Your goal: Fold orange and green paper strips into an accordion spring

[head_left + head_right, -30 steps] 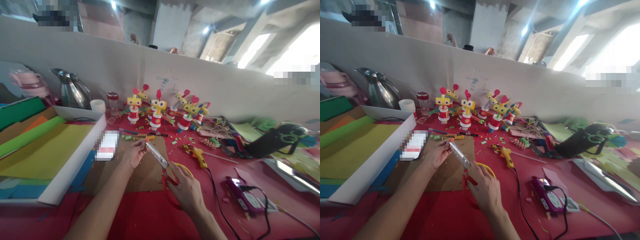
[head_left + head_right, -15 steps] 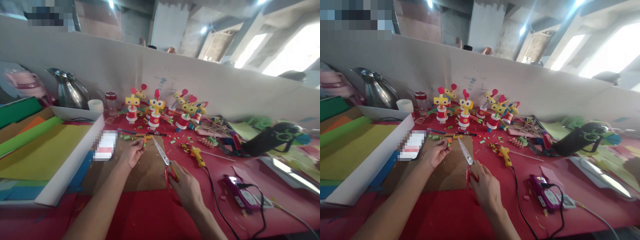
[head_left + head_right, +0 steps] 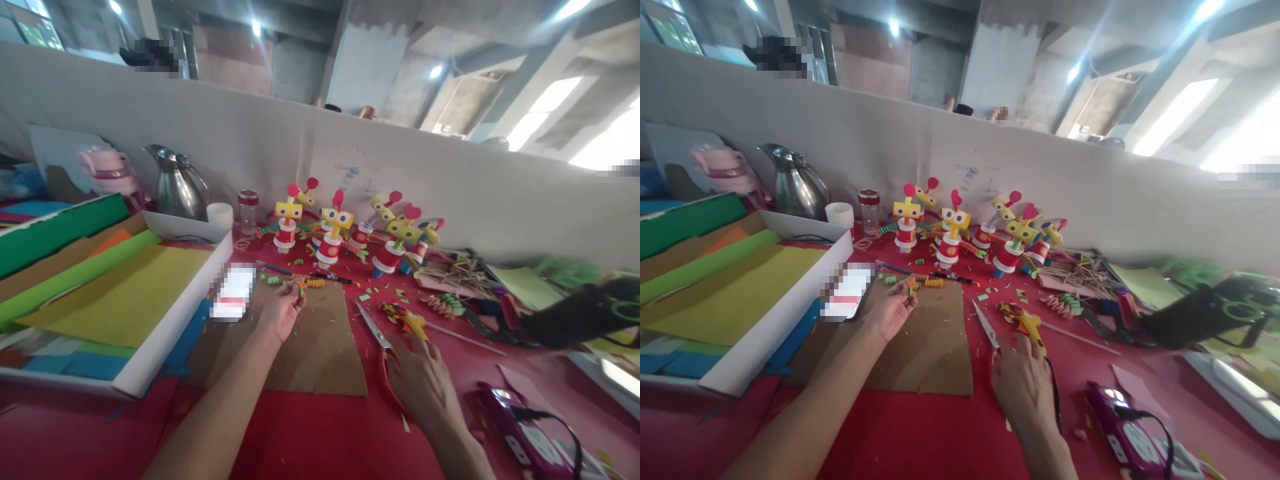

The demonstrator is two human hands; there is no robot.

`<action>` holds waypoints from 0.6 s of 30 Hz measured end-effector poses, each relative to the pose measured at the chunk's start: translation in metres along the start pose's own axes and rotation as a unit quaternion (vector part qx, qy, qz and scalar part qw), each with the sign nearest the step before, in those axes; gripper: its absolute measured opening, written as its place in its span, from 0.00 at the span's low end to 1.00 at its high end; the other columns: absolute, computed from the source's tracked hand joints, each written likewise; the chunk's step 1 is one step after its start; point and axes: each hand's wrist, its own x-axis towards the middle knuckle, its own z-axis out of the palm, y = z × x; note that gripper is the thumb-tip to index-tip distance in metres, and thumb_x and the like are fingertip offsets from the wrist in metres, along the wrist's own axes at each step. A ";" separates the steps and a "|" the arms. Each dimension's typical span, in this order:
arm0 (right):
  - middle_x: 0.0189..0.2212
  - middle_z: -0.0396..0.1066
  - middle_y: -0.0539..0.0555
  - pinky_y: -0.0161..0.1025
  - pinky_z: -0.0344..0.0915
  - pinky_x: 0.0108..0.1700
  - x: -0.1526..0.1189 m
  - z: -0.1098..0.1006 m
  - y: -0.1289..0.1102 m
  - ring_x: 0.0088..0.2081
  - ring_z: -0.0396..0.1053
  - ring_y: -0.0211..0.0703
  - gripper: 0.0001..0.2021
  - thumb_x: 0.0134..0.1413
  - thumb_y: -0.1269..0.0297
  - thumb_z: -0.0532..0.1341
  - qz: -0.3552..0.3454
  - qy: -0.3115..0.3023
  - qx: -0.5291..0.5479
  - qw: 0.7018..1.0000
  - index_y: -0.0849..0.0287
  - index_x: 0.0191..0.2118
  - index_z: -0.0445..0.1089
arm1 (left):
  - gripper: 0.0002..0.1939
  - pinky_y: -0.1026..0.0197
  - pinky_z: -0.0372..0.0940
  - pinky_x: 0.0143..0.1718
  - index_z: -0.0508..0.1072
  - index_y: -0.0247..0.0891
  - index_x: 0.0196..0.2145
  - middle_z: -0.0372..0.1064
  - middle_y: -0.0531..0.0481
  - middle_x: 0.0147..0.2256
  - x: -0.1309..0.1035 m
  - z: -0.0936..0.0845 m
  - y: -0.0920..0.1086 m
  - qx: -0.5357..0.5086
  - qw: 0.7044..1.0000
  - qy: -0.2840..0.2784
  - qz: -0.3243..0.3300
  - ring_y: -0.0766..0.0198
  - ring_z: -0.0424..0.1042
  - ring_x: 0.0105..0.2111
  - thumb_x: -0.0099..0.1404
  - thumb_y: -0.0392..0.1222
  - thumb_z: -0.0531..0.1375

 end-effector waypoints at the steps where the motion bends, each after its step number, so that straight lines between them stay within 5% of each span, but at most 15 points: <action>1: 0.42 0.70 0.61 0.48 0.67 0.42 0.007 -0.001 -0.011 0.42 0.70 0.53 0.14 0.54 0.69 0.55 -0.030 -0.005 0.058 0.998 0.55 0.45 0.72 | 0.07 0.69 0.64 0.30 0.77 0.34 0.31 0.72 0.52 0.27 0.000 0.000 0.000 0.001 1.000 0.006 0.002 0.74 0.68 0.25 0.54 0.27 0.65; 4: 0.42 0.70 0.55 0.40 0.70 0.39 0.031 0.002 -0.054 0.38 0.71 0.43 0.17 0.58 0.68 0.53 -0.077 -0.049 0.286 0.954 0.53 0.52 0.67 | 0.08 0.71 0.61 0.28 0.78 0.34 0.30 0.72 0.53 0.26 0.001 -0.002 -0.002 0.022 0.999 0.019 -0.014 0.75 0.67 0.24 0.51 0.28 0.67; 6: 0.37 0.70 0.54 0.38 0.70 0.37 0.047 0.010 -0.079 0.34 0.71 0.41 0.16 0.58 0.68 0.54 -0.075 -0.018 0.394 0.916 0.54 0.51 0.67 | 0.10 0.70 0.59 0.27 0.78 0.33 0.29 0.72 0.52 0.25 0.000 -0.004 -0.003 0.054 0.997 -0.007 -0.052 0.75 0.65 0.23 0.46 0.30 0.71; 8: 0.39 0.70 0.54 0.41 0.70 0.43 0.060 0.019 -0.094 0.40 0.71 0.43 0.16 0.57 0.70 0.56 -0.121 0.013 0.451 0.884 0.52 0.50 0.69 | 0.13 0.69 0.58 0.26 0.78 0.33 0.27 0.71 0.52 0.24 0.000 -0.006 -0.005 0.086 0.991 -0.050 -0.086 0.74 0.65 0.23 0.41 0.33 0.74; 12: 0.41 0.73 0.54 0.43 0.69 0.46 0.067 0.035 -0.094 0.44 0.71 0.46 0.11 0.57 0.70 0.59 -0.143 0.055 0.509 0.847 0.50 0.43 0.73 | 0.19 0.67 0.58 0.27 0.78 0.33 0.26 0.70 0.51 0.24 0.000 -0.009 -0.008 0.118 0.986 -0.068 -0.091 0.72 0.65 0.25 0.35 0.40 0.76; 18: 0.39 0.74 0.53 0.44 0.70 0.46 0.059 0.045 -0.081 0.43 0.72 0.45 0.10 0.58 0.70 0.59 -0.133 0.080 0.517 0.842 0.50 0.42 0.74 | 0.20 0.64 0.60 0.34 0.79 0.32 0.29 0.71 0.49 0.28 -0.003 -0.008 -0.018 0.138 0.985 -0.052 -0.092 0.68 0.68 0.29 0.36 0.40 0.76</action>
